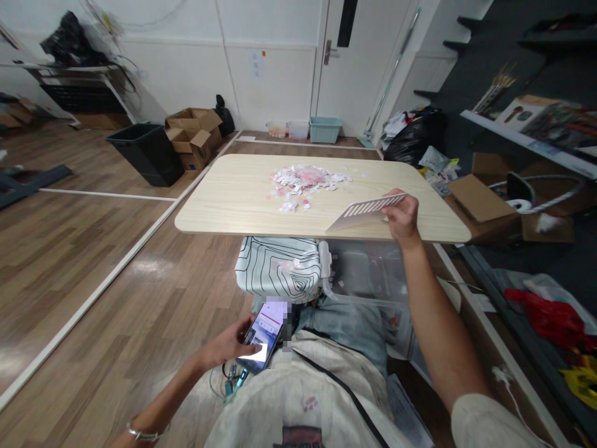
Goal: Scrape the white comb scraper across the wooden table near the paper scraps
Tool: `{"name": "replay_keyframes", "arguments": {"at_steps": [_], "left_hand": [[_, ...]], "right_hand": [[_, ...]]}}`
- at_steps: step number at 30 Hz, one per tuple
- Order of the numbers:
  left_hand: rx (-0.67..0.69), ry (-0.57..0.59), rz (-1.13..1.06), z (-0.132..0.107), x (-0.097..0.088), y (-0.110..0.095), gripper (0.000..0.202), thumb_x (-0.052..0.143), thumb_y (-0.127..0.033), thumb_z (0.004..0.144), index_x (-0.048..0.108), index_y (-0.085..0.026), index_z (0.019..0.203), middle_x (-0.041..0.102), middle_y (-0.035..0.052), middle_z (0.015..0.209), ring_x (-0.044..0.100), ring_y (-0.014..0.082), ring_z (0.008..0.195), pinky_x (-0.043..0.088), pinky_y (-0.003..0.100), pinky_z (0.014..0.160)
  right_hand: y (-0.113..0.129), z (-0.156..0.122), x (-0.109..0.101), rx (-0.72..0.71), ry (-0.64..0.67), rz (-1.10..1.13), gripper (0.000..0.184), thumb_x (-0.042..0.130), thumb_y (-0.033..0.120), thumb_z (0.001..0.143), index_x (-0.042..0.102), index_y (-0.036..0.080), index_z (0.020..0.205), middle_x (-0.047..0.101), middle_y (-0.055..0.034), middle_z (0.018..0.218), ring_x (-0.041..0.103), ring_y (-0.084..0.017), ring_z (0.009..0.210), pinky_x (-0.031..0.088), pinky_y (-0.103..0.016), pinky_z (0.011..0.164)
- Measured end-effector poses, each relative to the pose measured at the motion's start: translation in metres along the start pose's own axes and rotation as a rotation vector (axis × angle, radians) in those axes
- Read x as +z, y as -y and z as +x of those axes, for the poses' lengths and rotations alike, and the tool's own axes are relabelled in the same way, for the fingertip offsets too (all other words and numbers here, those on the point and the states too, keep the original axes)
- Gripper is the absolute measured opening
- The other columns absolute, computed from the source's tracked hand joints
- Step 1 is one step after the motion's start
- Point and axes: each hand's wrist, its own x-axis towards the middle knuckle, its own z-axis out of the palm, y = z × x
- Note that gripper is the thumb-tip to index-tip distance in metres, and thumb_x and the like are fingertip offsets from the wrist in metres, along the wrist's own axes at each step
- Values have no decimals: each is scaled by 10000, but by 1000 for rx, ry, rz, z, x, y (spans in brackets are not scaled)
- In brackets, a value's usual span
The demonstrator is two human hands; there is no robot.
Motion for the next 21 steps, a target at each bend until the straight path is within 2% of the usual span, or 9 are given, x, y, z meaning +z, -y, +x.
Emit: {"name": "replay_keyframes", "arguments": {"at_steps": [3, 9, 15, 21], "left_hand": [[-18, 0, 16, -1, 2, -6, 595, 894, -423, 808, 635, -211, 1300, 726, 84, 1200, 645, 303, 1152, 513, 404, 1015], [32, 63, -111, -4, -3, -8, 440, 806, -422, 905, 677, -228, 1279, 707, 91, 1281, 631, 308, 1203, 492, 413, 1049], [49, 53, -140, -8, 0, -19, 389, 792, -447, 917, 707, -213, 1215, 719, 87, 1249, 620, 303, 1223, 462, 410, 1086], [35, 39, -179, -12, -2, -21, 380, 755, -517, 933, 731, -191, 1126, 736, 72, 1139, 661, 258, 1072, 517, 350, 951]], "right_hand": [[1, 0, 0, 5, 2, -6, 332, 831, 440, 586, 576, 262, 702, 599, -24, 667, 596, -232, 675, 513, -396, 618], [4, 0, 2, 0, -3, -13, 393, 852, 523, 566, 573, 268, 673, 629, -29, 659, 596, -239, 664, 522, -402, 600], [2, 0, 1, 8, -14, -1, 360, 851, 459, 570, 578, 262, 696, 604, -25, 663, 587, -230, 658, 519, -398, 619], [-1, 0, -1, 0, 20, -16, 322, 814, 422, 612, 569, 259, 742, 560, -21, 681, 557, -222, 664, 489, -395, 645]]}}
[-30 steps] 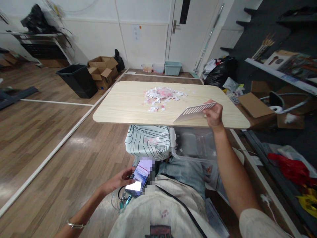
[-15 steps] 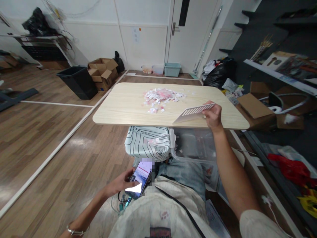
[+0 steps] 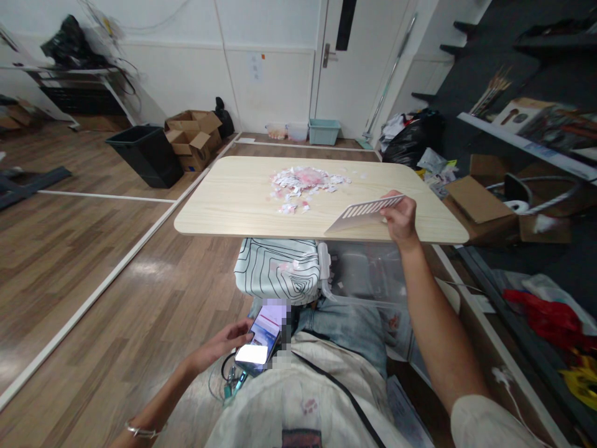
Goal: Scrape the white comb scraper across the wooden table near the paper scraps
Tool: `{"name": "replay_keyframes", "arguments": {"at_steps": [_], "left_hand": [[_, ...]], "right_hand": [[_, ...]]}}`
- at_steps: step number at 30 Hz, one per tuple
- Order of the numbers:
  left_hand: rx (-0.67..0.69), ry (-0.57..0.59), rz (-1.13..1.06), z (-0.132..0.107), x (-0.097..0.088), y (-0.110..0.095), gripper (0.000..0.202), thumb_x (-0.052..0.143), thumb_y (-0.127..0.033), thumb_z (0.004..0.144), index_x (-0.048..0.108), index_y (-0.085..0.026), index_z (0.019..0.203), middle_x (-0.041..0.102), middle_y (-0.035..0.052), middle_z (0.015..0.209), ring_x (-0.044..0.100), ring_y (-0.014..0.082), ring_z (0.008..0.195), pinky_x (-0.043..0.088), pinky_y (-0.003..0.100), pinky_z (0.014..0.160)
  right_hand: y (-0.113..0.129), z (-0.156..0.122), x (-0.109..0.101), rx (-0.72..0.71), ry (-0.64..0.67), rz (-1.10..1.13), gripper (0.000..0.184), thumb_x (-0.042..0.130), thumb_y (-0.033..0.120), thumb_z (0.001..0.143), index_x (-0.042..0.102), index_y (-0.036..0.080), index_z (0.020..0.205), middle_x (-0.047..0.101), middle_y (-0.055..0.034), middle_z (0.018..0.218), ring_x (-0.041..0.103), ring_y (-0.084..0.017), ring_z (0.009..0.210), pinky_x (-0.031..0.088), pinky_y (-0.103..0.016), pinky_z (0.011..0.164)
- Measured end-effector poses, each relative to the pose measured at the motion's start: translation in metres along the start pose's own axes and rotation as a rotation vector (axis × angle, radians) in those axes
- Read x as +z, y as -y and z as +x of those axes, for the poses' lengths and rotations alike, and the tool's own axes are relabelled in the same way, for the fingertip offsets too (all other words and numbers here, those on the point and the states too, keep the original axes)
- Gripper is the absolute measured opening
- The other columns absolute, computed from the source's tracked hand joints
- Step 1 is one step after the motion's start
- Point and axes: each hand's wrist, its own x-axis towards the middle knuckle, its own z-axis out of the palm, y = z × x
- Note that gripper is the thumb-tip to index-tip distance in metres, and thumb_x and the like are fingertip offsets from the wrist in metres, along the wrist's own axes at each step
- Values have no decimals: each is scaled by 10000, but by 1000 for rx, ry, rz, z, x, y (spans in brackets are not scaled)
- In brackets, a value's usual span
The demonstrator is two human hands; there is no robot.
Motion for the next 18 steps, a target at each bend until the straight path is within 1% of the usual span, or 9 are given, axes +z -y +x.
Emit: {"name": "replay_keyframes", "arguments": {"at_steps": [3, 5, 8, 10, 12, 13, 15, 16, 18], "left_hand": [[-30, -30, 9, 0, -3, 5, 405, 768, -532, 918, 745, -194, 1141, 746, 64, 1121, 669, 254, 1054, 518, 336, 927], [-66, -76, 11, -1, -7, 10, 454, 768, -571, 904, 752, -207, 1174, 751, 65, 1163, 661, 275, 1117, 513, 353, 968], [-138, -207, 11, -1, -12, 18, 562, 765, -648, 868, 754, -230, 1242, 734, 77, 1297, 608, 325, 1264, 484, 391, 1049], [-154, -276, 36, 0, -13, 20, 600, 760, -675, 855, 754, -232, 1259, 726, 80, 1332, 589, 336, 1289, 476, 391, 1054], [-135, -262, 85, 4, -12, 18, 578, 730, -690, 871, 773, -206, 1186, 758, 77, 1203, 632, 318, 1163, 502, 369, 963], [-117, -226, 108, 6, -11, 16, 562, 702, -695, 891, 778, -190, 1125, 764, 69, 1098, 646, 294, 1059, 511, 350, 888], [-82, -142, 133, 11, -7, 11, 543, 655, -694, 927, 763, -167, 1006, 727, 42, 923, 621, 237, 874, 488, 309, 752], [-63, -113, 134, 12, -5, 9, 538, 640, -688, 940, 747, -163, 971, 702, 31, 880, 598, 216, 822, 469, 294, 714], [-23, -101, 130, 14, -2, 7, 516, 634, -672, 953, 720, -163, 949, 668, 18, 857, 570, 197, 798, 452, 280, 699]], "right_hand": [[0, 0, 0, -1, -4, -17, 320, 806, 426, 607, 566, 260, 739, 558, -20, 678, 551, -221, 662, 482, -394, 637], [0, 0, 0, -4, -4, -14, 319, 806, 429, 598, 570, 261, 732, 570, -21, 673, 557, -225, 665, 483, -392, 625], [-1, 0, -1, -6, -7, -6, 319, 810, 431, 595, 573, 264, 728, 586, -20, 666, 569, -229, 670, 490, -389, 606], [-2, 0, -1, -12, -8, -6, 315, 814, 425, 609, 575, 262, 733, 581, -18, 667, 573, -226, 669, 504, -391, 611], [-2, 0, -1, -19, -3, -5, 303, 815, 410, 626, 579, 258, 739, 575, -18, 675, 579, -222, 672, 520, -397, 631], [-2, 1, -1, -21, -1, -2, 298, 816, 403, 631, 580, 257, 739, 573, -19, 678, 581, -221, 674, 525, -399, 640], [-2, 0, -1, -18, 2, 10, 296, 819, 398, 629, 581, 255, 731, 575, -23, 681, 582, -223, 677, 527, -403, 648], [-2, 0, -1, -15, 1, 16, 302, 823, 401, 622, 579, 256, 725, 578, -25, 680, 581, -225, 677, 527, -405, 648], [-1, 0, 0, -6, -5, 18, 319, 831, 418, 608, 575, 260, 715, 586, -25, 678, 582, -231, 682, 528, -409, 646]]}}
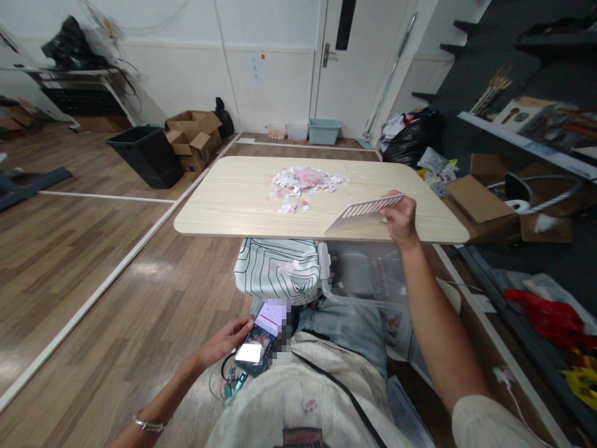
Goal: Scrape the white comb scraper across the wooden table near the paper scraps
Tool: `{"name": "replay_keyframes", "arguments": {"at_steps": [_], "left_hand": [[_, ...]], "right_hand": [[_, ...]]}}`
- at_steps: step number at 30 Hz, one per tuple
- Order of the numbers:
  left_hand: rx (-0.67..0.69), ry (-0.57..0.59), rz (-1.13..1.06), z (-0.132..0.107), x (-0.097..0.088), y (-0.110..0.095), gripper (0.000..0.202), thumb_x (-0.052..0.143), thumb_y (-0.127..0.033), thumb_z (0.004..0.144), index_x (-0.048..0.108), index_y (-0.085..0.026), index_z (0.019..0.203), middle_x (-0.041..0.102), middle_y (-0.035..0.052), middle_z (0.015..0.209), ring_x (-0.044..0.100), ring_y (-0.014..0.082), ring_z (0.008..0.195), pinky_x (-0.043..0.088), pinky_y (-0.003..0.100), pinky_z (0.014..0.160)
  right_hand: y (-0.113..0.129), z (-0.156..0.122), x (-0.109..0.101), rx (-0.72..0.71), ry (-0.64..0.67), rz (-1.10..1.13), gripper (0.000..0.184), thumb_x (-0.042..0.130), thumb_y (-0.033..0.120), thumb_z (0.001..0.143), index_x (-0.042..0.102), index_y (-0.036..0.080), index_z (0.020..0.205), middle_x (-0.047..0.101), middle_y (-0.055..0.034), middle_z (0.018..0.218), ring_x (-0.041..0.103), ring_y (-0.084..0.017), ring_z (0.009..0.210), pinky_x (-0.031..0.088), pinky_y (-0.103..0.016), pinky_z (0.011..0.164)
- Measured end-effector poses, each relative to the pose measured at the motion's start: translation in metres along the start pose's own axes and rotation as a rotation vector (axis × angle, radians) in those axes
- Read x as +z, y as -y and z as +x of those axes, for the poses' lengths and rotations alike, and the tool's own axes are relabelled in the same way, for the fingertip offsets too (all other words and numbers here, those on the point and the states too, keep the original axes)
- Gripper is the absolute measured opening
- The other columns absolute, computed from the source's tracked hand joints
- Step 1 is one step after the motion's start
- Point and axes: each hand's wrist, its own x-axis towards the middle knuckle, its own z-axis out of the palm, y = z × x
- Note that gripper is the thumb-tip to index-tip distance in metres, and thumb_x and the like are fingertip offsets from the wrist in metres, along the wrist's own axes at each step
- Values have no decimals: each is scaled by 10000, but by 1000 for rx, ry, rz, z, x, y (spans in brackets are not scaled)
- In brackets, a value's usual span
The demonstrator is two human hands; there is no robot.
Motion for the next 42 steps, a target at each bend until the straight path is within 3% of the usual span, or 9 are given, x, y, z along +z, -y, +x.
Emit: {"name": "replay_keyframes", "arguments": {"at_steps": [5, 11, 17, 21, 26, 31, 36, 39, 42], "left_hand": [[44, -62, -15, -3, 5, 2, 457, 624, -637, 977, 661, -183, 946, 633, 7, 871, 568, 203, 852, 480, 285, 757], [45, -115, -4, -2, 15, -4, 529, 602, -708, 950, 680, -185, 963, 700, 25, 884, 621, 227, 868, 518, 298, 765], [23, -238, -26, -1, 28, -5, 654, 629, -773, 886, 734, -196, 1176, 786, 72, 1173, 663, 330, 1194, 526, 388, 1043], [-85, -299, -102, -4, 28, 0, 647, 671, -752, 864, 748, -215, 1217, 786, 67, 1229, 645, 347, 1251, 534, 399, 1038], [-92, -106, -227, -7, 21, -1, 513, 695, -611, 921, 713, -243, 1277, 782, 60, 1189, 684, 317, 1180, 530, 410, 1024], [-16, 90, -239, -4, 19, -14, 559, 771, -416, 896, 643, -279, 1423, 664, 74, 1472, 600, 346, 1344, 449, 472, 1157], [36, 155, -153, 9, 10, 6, 784, 893, -394, 770, 596, -257, 1482, 630, 115, 1521, 501, 403, 1451, 288, 554, 1278], [48, 172, -106, 19, 3, 24, 883, 930, -428, 721, 567, -259, 1508, 633, 134, 1516, 493, 424, 1459, 257, 594, 1286], [65, 175, -85, 22, 3, 26, 904, 925, -468, 715, 570, -258, 1520, 661, 130, 1490, 516, 433, 1443, 270, 590, 1284]], "right_hand": [[0, 0, 1, -1, -7, -15, 296, 819, 404, 616, 582, 258, 718, 579, -22, 669, 591, -229, 679, 535, -416, 672], [-3, 0, -1, -31, 11, 21, 314, 837, 425, 637, 592, 255, 734, 590, -28, 678, 595, -232, 673, 518, -411, 672], [-7, 1, -2, -52, 30, 31, 306, 838, 432, 664, 598, 256, 733, 608, -32, 679, 603, -228, 663, 513, -407, 664], [-8, 1, -3, -57, 33, 29, 297, 831, 417, 658, 593, 255, 729, 605, -31, 682, 600, -226, 663, 506, -404, 654], [-5, 0, -2, -14, 33, -4, 258, 793, 363, 659, 577, 255, 747, 577, -24, 682, 587, -222, 692, 513, -399, 676], [-1, -1, 1, 12, 40, 13, 220, 753, 319, 619, 582, 251, 739, 552, -10, 681, 541, -188, 670, 493, -368, 666], [3, -3, 2, 35, 44, -18, 201, 716, 317, 621, 573, 255, 748, 523, 1, 683, 516, -179, 667, 493, -347, 633], [5, -4, 2, 43, 49, 3, 179, 710, 299, 610, 589, 259, 737, 566, 1, 686, 528, -185, 676, 497, -345, 625], [5, -4, 2, 39, 40, 24, 165, 720, 277, 606, 605, 259, 723, 603, 1, 689, 544, -188, 687, 495, -337, 623]]}}
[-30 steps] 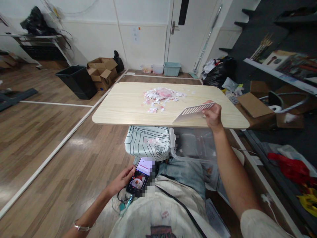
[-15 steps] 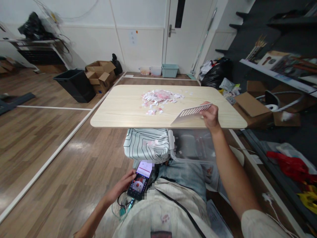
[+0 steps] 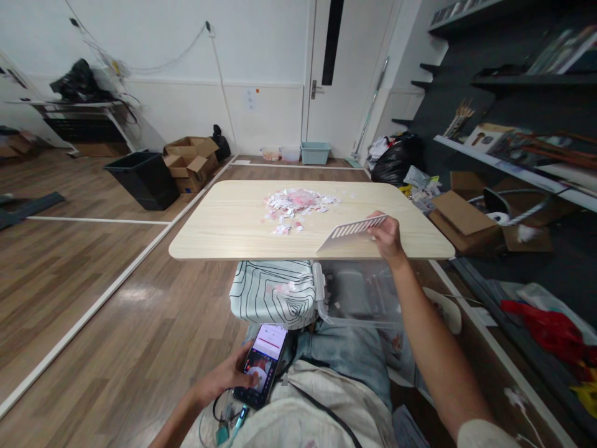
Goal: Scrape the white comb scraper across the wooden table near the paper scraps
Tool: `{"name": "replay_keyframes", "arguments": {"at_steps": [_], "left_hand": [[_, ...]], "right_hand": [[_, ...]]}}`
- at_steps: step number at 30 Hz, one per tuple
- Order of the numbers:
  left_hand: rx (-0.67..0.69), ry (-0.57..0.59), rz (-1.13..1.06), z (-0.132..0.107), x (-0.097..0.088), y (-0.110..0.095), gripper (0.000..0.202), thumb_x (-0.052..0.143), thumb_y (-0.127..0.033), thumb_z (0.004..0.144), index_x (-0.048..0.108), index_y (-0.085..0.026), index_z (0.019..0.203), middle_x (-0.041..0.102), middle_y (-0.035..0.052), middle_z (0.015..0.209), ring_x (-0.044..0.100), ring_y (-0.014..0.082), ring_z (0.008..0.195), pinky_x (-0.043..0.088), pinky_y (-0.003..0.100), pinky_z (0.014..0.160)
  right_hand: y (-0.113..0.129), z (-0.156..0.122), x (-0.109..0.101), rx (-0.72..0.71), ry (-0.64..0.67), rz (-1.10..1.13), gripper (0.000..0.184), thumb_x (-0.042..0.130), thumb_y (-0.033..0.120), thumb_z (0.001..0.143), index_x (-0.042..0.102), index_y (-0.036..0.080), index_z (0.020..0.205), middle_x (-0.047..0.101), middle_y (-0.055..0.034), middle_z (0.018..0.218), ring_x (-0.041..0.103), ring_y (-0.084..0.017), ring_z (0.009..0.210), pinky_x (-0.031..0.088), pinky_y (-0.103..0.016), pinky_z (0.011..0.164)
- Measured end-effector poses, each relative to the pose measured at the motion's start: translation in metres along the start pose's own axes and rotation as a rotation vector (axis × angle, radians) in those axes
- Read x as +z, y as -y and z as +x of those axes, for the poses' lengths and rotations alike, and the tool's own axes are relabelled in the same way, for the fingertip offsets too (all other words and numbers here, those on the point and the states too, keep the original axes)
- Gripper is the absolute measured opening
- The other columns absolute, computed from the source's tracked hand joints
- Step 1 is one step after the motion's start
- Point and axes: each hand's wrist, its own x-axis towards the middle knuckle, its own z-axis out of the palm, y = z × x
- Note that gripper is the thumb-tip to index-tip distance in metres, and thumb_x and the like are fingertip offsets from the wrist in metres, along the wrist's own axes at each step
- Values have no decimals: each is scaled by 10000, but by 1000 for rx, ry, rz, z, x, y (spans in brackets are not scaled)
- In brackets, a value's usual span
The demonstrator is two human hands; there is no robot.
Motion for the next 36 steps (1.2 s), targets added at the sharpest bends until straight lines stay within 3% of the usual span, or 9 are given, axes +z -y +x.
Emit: {"name": "replay_keyframes", "arguments": {"at_steps": [5, 10, 12, 15, 20, 26, 31, 36], "left_hand": [[-90, -108, -59, -6, 12, -19, 734, 798, -572, 842, 624, -278, 1492, 633, 93, 1547, 566, 404, 1422, 403, 552, 1232], [-161, -344, 82, -17, 3, -20, 826, 698, -798, 792, 723, -231, 1392, 555, 115, 1623, 414, 408, 1547, 282, 530, 1309], [-165, -327, 171, -21, -3, -21, 826, 660, -815, 806, 723, -236, 1391, 570, 119, 1610, 476, 411, 1497, 339, 535, 1275], [-168, -270, 322, -26, -5, -35, 761, 632, -798, 837, 724, -277, 1383, 631, 103, 1551, 612, 397, 1331, 527, 499, 1083], [-132, -272, 658, -43, -3, -96, 542, 608, -709, 917, 813, -224, 1046, 817, 91, 1045, 729, 317, 967, 574, 381, 861], [21, -342, 816, -57, -11, -198, 408, 600, -629, 954, 768, -257, 944, 781, 35, 862, 699, 246, 785, 554, 309, 717], [279, -530, 1076, -14, -34, -263, 479, 476, -622, 993, 679, -214, 845, 677, 25, 731, 590, 194, 653, 467, 293, 609], [524, -718, 1159, 48, -77, -284, 383, 490, -519, 984, 665, -187, 913, 686, 82, 957, 635, 228, 855, 540, 350, 767]], "right_hand": [[2, 0, 1, -12, -7, 22, 147, 722, 228, 609, 627, 240, 721, 589, 2, 680, 549, -173, 662, 509, -341, 668], [9, -1, 6, -69, -108, -36, 139, 723, 226, 641, 597, 235, 698, 619, -15, 692, 578, -200, 686, 521, -379, 725], [12, 0, 9, -93, -160, -60, 144, 723, 226, 643, 588, 233, 691, 623, -18, 692, 588, -203, 692, 530, -388, 747], [15, 1, 12, -122, -217, -103, 135, 709, 225, 633, 583, 231, 682, 618, -12, 678, 596, -200, 682, 541, -381, 741], [14, 2, 14, -160, -310, -143, 122, 695, 249, 635, 583, 241, 683, 665, -12, 694, 635, -213, 700, 533, -367, 715], [13, -1, 18, -182, -242, -184, 111, 723, 274, 680, 624, 238, 713, 703, -18, 735, 665, -222, 740, 538, -367, 740], [16, -4, 19, -181, -175, -238, 79, 715, 233, 684, 637, 235, 700, 710, -20, 748, 652, -220, 748, 525, -368, 754], [18, -4, 17, -135, -136, -238, 78, 688, 213, 639, 626, 227, 682, 662, -7, 680, 595, -193, 660, 473, -339, 662]]}}
